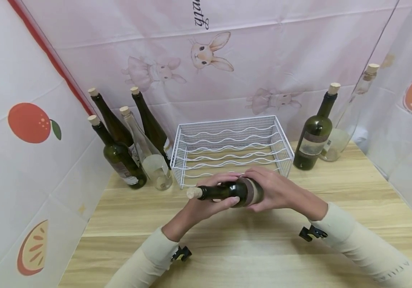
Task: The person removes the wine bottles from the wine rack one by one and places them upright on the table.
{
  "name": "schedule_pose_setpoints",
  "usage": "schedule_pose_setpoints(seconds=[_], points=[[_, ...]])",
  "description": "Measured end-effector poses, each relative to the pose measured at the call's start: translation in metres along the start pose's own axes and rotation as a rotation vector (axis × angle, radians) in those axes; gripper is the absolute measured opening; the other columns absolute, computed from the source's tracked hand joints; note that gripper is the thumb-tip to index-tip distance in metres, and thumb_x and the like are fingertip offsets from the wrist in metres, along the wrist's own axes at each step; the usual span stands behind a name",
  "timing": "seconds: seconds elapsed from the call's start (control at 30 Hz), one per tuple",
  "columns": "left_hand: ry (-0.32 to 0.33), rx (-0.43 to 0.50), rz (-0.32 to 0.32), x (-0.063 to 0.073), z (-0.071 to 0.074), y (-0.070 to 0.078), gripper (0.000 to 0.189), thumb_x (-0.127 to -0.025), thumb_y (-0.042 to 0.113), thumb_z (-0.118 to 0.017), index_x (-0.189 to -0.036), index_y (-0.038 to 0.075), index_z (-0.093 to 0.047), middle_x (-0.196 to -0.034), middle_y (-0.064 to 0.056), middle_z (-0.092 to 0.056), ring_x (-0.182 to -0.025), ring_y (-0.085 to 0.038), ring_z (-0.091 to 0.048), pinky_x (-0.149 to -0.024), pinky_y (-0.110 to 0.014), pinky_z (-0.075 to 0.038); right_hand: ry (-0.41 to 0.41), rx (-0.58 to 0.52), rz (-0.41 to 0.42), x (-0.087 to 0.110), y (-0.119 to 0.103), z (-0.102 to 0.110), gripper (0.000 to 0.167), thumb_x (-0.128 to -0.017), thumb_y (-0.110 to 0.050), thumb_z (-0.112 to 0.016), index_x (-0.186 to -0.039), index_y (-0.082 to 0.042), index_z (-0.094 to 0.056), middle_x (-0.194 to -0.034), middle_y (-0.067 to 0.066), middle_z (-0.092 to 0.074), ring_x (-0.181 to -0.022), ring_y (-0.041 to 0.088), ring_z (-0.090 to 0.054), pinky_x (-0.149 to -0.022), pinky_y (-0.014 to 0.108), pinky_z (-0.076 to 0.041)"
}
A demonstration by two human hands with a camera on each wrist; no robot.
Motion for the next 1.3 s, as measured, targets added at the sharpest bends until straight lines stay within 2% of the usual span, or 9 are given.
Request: schedule_pose_setpoints(seconds=[0.23, 0.43, 0.53, 0.67, 0.87, 1.0, 1.13, 1.2, 1.3], points=[[0.028, -0.004, -0.049, -0.004, -0.002, 0.000, 0.052, -0.081, -0.007, -0.082, -0.129, -0.003, -0.062, -0.134, -0.025, -0.068, -0.126, -0.034, -0.067, -0.100, -0.045, -0.061, -0.003, 0.023, -0.033, 0.008, 0.002, 0.007, 0.085, -0.054, -0.041, -0.096, -0.122, -0.002, -0.064, -0.117, 0.011, -0.070, -0.100, 0.022, -0.070, -0.077, 0.036, -0.064], [0.051, -0.004, -0.014, -0.004, -0.001, 0.001, 0.053, -0.083, -0.004, -0.082, -0.132, 0.002, -0.063, -0.135, -0.020, -0.069, -0.127, -0.027, -0.067, -0.103, -0.036, -0.060, -0.025, -0.010, -0.073, 0.013, 0.003, 0.012, 0.084, -0.055, -0.040, -0.096, -0.124, -0.004, -0.065, -0.119, 0.011, -0.071, -0.102, 0.021, -0.070, -0.078, 0.036, -0.064], [0.069, -0.004, -0.017, -0.004, 0.000, 0.001, 0.052, -0.082, -0.004, -0.083, -0.131, 0.002, -0.065, -0.134, -0.021, -0.069, -0.127, -0.027, -0.068, -0.102, -0.034, -0.060, -0.037, -0.020, -0.109, 0.016, 0.005, 0.015, 0.083, -0.056, -0.040, -0.096, -0.125, -0.006, -0.065, -0.119, 0.011, -0.072, -0.104, 0.022, -0.070, -0.079, 0.037, -0.063], [0.073, 0.013, -0.036, -0.004, 0.002, 0.001, 0.051, -0.081, -0.006, -0.083, -0.129, -0.002, -0.065, -0.133, -0.024, -0.068, -0.124, -0.030, -0.069, -0.100, -0.035, -0.061, -0.038, -0.004, -0.149, 0.022, 0.006, 0.019, 0.084, -0.054, -0.040, -0.096, -0.125, -0.007, -0.065, -0.120, 0.011, -0.072, -0.107, 0.024, -0.070, -0.080, 0.039, -0.064], [0.072, 0.010, -0.007, -0.001, 0.006, -0.001, 0.051, -0.084, -0.006, -0.081, -0.132, -0.001, -0.063, -0.133, -0.025, -0.068, -0.124, -0.022, -0.069, -0.100, -0.037, -0.061, -0.008, 0.006, -0.178, 0.032, 0.009, 0.026, 0.084, -0.053, -0.038, -0.096, -0.124, -0.006, -0.065, -0.121, 0.010, -0.071, -0.106, 0.024, -0.070, -0.080, 0.039, -0.063], [0.101, -0.030, -0.011, 0.002, 0.010, -0.002, 0.052, -0.083, -0.007, -0.081, -0.132, -0.002, -0.063, -0.130, -0.025, -0.069, -0.122, -0.029, -0.070, -0.100, -0.043, -0.061, 0.012, 0.004, -0.197, 0.040, 0.012, 0.032, 0.081, -0.052, -0.034, -0.097, -0.123, -0.007, -0.066, -0.119, 0.007, -0.072, -0.104, 0.022, -0.069, -0.081, 0.039, -0.062], [0.128, -0.062, -0.012, 0.002, 0.014, -0.004, 0.053, -0.083, -0.007, -0.081, -0.132, -0.004, -0.062, -0.132, -0.024, -0.068, -0.122, -0.036, -0.069, -0.100, -0.045, -0.061, 0.041, -0.012, -0.221, 0.047, 0.016, 0.040, 0.083, -0.049, -0.026, -0.099, -0.123, -0.008, -0.066, -0.116, 0.004, -0.072, -0.101, 0.015, -0.066, -0.079, 0.038, -0.062], [0.135, -0.075, 0.000, 0.002, 0.017, -0.005, 0.052, -0.084, -0.005, -0.081, -0.132, -0.003, -0.063, -0.134, -0.023, -0.068, -0.124, -0.035, -0.068, -0.102, -0.043, -0.060, 0.057, -0.014, -0.230, 0.051, 0.017, 0.044, 0.085, -0.047, -0.023, -0.100, -0.123, -0.008, -0.065, -0.115, 0.003, -0.072, -0.102, 0.011, -0.065, -0.079, 0.035, -0.063], [0.139, -0.116, 0.016, 0.002, 0.021, -0.006, 0.050, -0.086, 0.000, -0.081, -0.132, 0.000, -0.064, -0.135, -0.020, -0.069, -0.126, -0.029, -0.067, -0.105, -0.038, -0.058, 0.072, -0.022, -0.258, 0.057, 0.020, 0.050, 0.085, -0.046, -0.020, -0.101, -0.123, -0.006, -0.065, -0.116, 0.003, -0.072, -0.106, 0.006, -0.063, -0.084, 0.023, -0.060]])
Point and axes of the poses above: each hand's wrist, its own x-axis away from the middle knuckle, its own z-axis out of the back of the hand, y = z × x, the point moved 1 cm from there along -x, towards the middle knuckle
